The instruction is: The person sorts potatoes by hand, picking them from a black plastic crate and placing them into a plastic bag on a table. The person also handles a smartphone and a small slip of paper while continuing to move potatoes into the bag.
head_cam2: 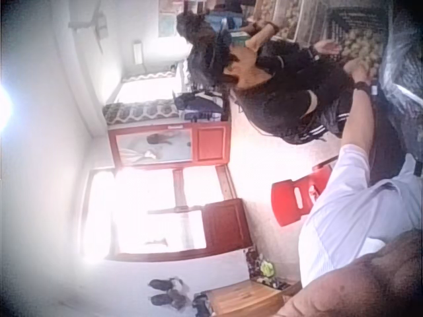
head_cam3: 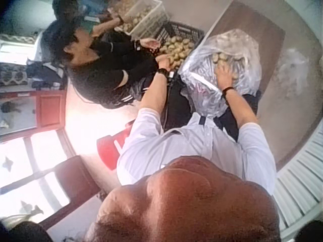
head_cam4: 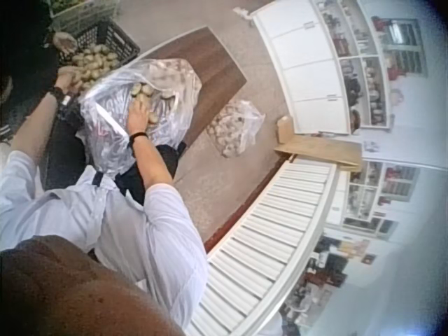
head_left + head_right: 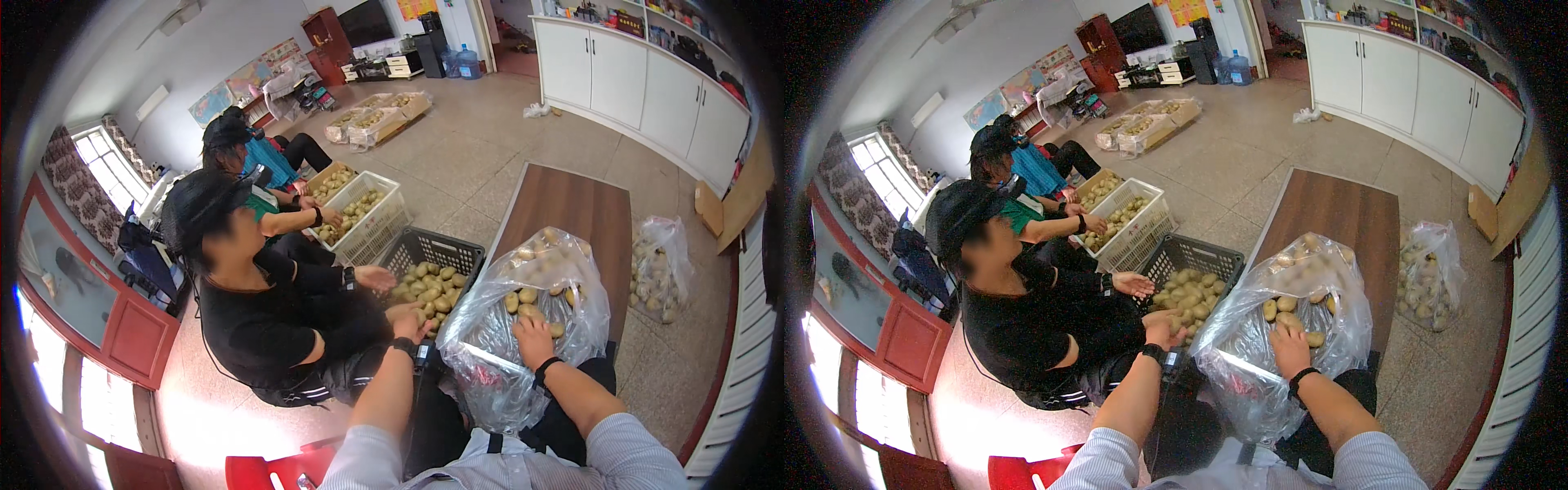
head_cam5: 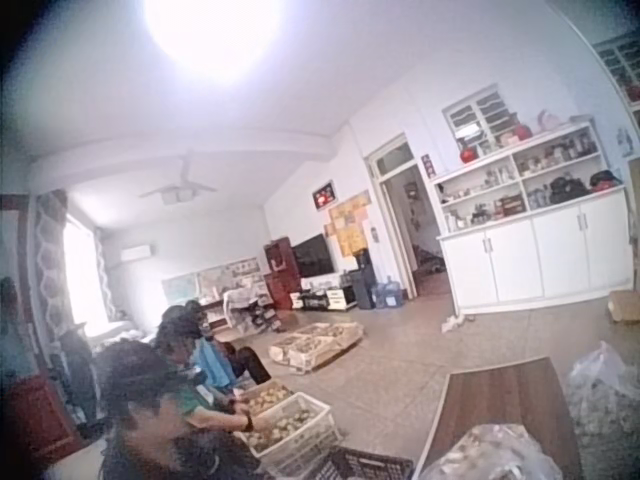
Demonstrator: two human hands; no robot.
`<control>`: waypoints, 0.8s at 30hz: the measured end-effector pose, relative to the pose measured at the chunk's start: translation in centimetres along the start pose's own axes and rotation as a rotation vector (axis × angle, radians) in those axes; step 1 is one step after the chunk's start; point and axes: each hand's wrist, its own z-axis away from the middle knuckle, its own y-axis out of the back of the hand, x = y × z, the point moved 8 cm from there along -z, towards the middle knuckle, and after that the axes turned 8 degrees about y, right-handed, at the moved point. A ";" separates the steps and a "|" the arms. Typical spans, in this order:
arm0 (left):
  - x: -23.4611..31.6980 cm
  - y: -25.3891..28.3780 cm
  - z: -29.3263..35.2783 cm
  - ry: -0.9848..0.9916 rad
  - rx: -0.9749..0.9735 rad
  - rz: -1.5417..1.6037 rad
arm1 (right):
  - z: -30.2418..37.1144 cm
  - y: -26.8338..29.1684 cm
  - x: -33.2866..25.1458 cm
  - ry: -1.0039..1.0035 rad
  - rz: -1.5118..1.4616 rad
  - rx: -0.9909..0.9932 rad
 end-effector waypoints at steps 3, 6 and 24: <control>0.5 -0.2 0.5 -0.057 -0.030 0.030 | 0.3 -0.5 0.0 -0.018 -0.030 -0.017; 0.9 -0.8 1.1 -0.114 -0.064 0.054 | 0.7 -1.3 0.2 -0.018 -0.021 -0.063; -1.6 -9.7 6.8 -0.117 -0.293 -0.605 | -2.2 -2.5 -0.6 -0.408 -1.029 0.022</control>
